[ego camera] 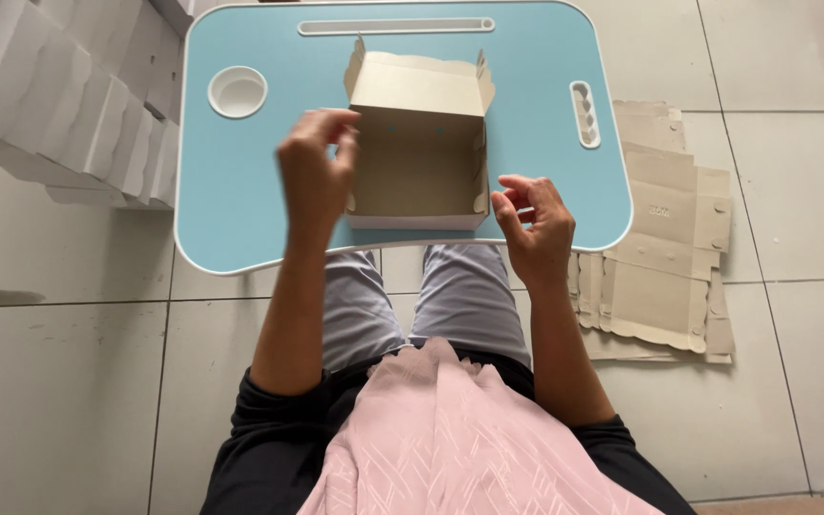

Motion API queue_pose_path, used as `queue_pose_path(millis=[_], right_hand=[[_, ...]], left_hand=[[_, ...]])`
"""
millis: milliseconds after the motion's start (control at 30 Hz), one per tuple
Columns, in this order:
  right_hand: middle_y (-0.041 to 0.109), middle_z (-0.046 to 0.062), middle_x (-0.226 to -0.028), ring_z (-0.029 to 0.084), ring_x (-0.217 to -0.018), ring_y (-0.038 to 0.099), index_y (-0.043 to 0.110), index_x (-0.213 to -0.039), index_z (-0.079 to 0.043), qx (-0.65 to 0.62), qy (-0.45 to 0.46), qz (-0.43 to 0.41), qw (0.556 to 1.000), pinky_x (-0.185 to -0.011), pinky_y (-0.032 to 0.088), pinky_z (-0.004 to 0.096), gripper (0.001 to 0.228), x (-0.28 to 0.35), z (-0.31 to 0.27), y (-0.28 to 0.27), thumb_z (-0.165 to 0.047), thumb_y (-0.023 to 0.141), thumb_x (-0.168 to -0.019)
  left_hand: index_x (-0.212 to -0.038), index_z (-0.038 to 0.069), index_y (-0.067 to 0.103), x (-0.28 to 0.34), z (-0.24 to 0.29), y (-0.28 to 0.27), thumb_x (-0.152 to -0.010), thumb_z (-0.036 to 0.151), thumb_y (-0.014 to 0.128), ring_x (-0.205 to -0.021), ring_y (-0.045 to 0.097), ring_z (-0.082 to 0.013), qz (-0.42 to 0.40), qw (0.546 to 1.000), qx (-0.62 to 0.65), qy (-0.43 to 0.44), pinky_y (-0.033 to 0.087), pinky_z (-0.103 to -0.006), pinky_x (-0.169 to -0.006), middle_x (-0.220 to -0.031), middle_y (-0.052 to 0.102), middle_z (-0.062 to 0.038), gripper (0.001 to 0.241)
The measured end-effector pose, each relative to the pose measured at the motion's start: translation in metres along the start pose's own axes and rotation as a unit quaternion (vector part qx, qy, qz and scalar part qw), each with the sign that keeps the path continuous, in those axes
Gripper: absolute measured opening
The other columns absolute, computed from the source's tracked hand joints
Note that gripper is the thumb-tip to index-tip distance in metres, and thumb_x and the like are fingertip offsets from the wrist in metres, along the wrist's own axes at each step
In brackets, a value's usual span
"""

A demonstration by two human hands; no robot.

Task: Assembling small white cardboard boxes from flat templates on a lap desk.

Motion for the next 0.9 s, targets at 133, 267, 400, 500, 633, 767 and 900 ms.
queue_pose_path(millis=[133, 267, 400, 500, 633, 767, 900], right_hand=[[0.068, 0.011, -0.087, 0.022, -0.076, 0.069, 0.078, -0.113, -0.005, 0.002, -0.05, -0.015, 0.999, -0.064, 0.06, 0.033, 0.018, -0.013, -0.032, 0.019, -0.017, 0.073, -0.101], [0.068, 0.006, -0.085, 0.018, -0.074, 0.07, 0.079, -0.111, -0.009, 0.004, -0.104, -0.079, 0.991, -0.063, 0.06, 0.029, 0.014, -0.028, -0.046, 0.05, -0.012, 0.072, -0.1], [0.063, 0.007, -0.084, 0.022, -0.069, 0.067, 0.076, -0.117, -0.012, 0.044, -0.176, -0.13, 0.975, -0.059, 0.059, 0.035, 0.023, -0.05, -0.048, 0.075, -0.004, 0.066, -0.098], [0.063, 0.014, -0.09, 0.036, -0.072, 0.069, 0.073, -0.116, -0.012, 0.096, -0.258, -0.171, 0.946, -0.061, 0.059, 0.048, 0.029, -0.085, -0.073, 0.102, 0.004, 0.062, -0.095], [0.064, 0.008, -0.119, 0.031, -0.078, 0.067, 0.07, -0.12, -0.004, 0.163, -0.278, -0.299, 0.898, -0.06, 0.053, 0.045, 0.038, -0.123, -0.059, 0.169, 0.011, 0.055, -0.088], [0.053, 0.006, -0.075, 0.028, -0.06, 0.054, 0.061, -0.071, -0.011, 0.299, -0.235, -0.469, 0.797, -0.05, 0.041, 0.044, 0.015, -0.146, -0.027, 0.221, 0.0, 0.059, -0.08], [0.065, 0.003, -0.091, 0.023, -0.073, 0.057, 0.066, -0.073, -0.016, 0.231, -0.179, -0.502, 0.814, -0.06, 0.045, 0.036, 0.027, -0.163, -0.031, 0.213, 0.007, 0.05, -0.073]], left_hand=[[-0.103, 0.01, 0.073, -0.005, -0.058, -0.015, -0.089, -0.002, 0.068, -0.079, 0.073, -0.0247, 0.056, 0.995, -0.014, -0.085, 0.06, -0.0353, -0.074, -0.084, 0.072, -0.008, 0.02], [-0.103, 0.009, 0.072, -0.007, -0.07, 0.005, -0.096, 0.015, 0.071, -0.079, 0.074, -0.0281, -0.006, 0.99, 0.029, -0.141, 0.061, -0.0391, -0.072, -0.086, 0.075, -0.014, 0.009], [-0.095, 0.007, 0.062, 0.01, -0.051, 0.017, -0.091, 0.018, 0.079, -0.071, 0.07, -0.0278, 0.021, 0.993, -0.004, -0.116, 0.059, -0.0404, -0.064, -0.076, 0.064, -0.012, 0.02], [-0.091, 0.005, 0.054, 0.024, -0.041, 0.024, -0.082, 0.005, 0.079, -0.069, 0.068, -0.0349, 0.006, 0.994, -0.001, -0.113, 0.057, -0.05, -0.063, -0.072, 0.059, -0.013, 0.027], [-0.082, 0.013, 0.047, 0.029, -0.035, 0.028, -0.074, 0.002, 0.064, -0.064, 0.05, -0.0212, -0.004, 0.984, 0.008, -0.18, 0.044, -0.0371, -0.063, -0.069, 0.051, -0.001, 0.022], [-0.082, 0.008, 0.048, 0.038, -0.031, 0.023, -0.073, -0.012, 0.051, -0.068, 0.051, -0.0238, 0.042, 0.996, 0.04, -0.063, 0.044, -0.0373, -0.063, -0.075, 0.053, -0.004, 0.023], [-0.106, 0.009, 0.062, 0.047, -0.019, 0.012, -0.072, -0.01, 0.049, -0.084, 0.062, -0.0294, 0.004, 0.998, 0.035, -0.053, 0.048, -0.0403, -0.072, -0.097, 0.066, -0.008, 0.041]])
Point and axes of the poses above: each hand's wrist, its own x-axis away from the middle knuckle, its own y-axis out of the palm, z = x × y, the point moved 2 cm from there along -x, towards the middle knuckle
